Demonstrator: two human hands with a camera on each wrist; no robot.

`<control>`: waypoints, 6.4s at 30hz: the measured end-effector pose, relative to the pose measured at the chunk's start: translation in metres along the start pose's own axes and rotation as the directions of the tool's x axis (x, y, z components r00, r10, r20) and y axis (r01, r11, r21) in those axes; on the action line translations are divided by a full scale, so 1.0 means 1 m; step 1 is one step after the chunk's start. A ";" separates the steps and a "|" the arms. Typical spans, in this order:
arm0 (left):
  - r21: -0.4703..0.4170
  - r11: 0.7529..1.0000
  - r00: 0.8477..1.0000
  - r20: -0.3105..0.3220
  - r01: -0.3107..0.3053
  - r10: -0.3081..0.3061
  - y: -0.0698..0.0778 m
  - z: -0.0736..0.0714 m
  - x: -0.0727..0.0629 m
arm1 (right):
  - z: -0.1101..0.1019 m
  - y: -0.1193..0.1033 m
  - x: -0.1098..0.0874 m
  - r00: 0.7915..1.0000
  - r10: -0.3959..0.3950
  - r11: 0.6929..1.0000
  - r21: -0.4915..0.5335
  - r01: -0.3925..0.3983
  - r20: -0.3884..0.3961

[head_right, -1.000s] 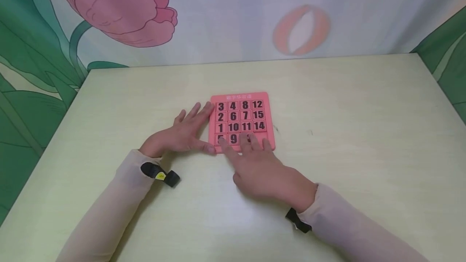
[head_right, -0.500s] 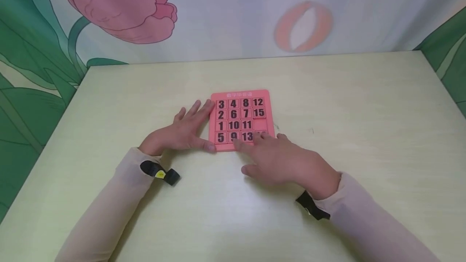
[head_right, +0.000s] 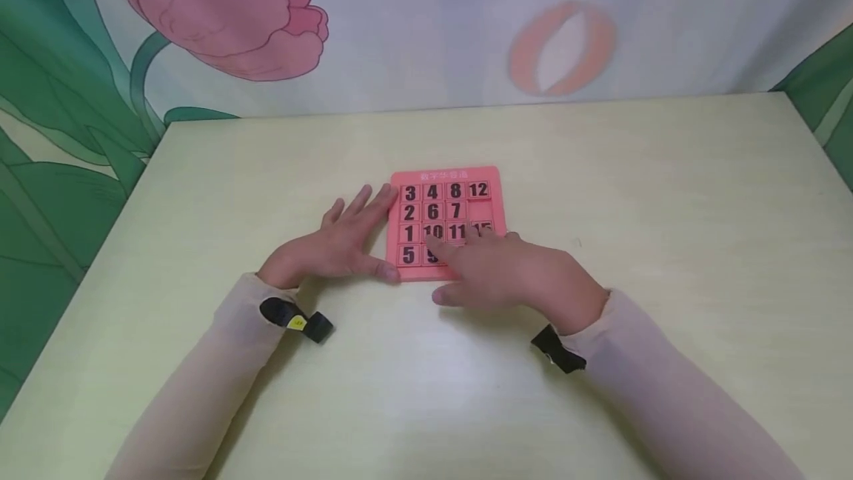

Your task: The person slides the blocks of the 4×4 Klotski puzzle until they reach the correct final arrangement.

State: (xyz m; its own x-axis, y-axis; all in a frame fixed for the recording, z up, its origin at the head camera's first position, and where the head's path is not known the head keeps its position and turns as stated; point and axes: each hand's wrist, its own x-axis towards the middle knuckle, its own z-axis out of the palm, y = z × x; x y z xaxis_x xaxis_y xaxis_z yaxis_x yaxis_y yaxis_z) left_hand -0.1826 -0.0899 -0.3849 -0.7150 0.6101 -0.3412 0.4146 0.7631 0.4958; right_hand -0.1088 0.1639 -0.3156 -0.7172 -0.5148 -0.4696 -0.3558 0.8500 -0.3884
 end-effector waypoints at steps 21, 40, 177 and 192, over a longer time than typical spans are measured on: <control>0.012 1.000 1.000 0.009 0.008 -0.009 0.003 -0.004 0.000 | -0.018 0.007 0.033 0.995 -0.025 0.999 -0.032 0.023 -0.092; 0.006 1.000 1.000 0.008 0.014 -0.014 0.003 -0.002 0.002 | -0.016 0.015 0.050 0.988 0.074 0.990 -0.106 -0.089 -0.139; 0.003 1.000 1.000 0.000 0.026 -0.026 0.002 -0.001 0.004 | 0.037 -0.026 -0.014 0.990 0.112 0.974 -0.189 -0.126 -0.084; -0.006 1.000 1.000 0.006 0.030 -0.030 0.001 0.000 0.005 | 0.022 -0.002 -0.009 0.992 0.045 0.979 -0.191 -0.067 -0.115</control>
State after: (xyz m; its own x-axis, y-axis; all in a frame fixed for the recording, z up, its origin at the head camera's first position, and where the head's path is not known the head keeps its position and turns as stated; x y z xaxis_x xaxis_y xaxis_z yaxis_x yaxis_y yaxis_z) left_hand -0.1852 -0.0866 -0.3865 -0.7239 0.5880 -0.3609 0.3892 0.7800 0.4901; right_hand -0.0883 0.1648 -0.3277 -0.7965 -0.4598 -0.3927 -0.4153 0.8880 -0.1972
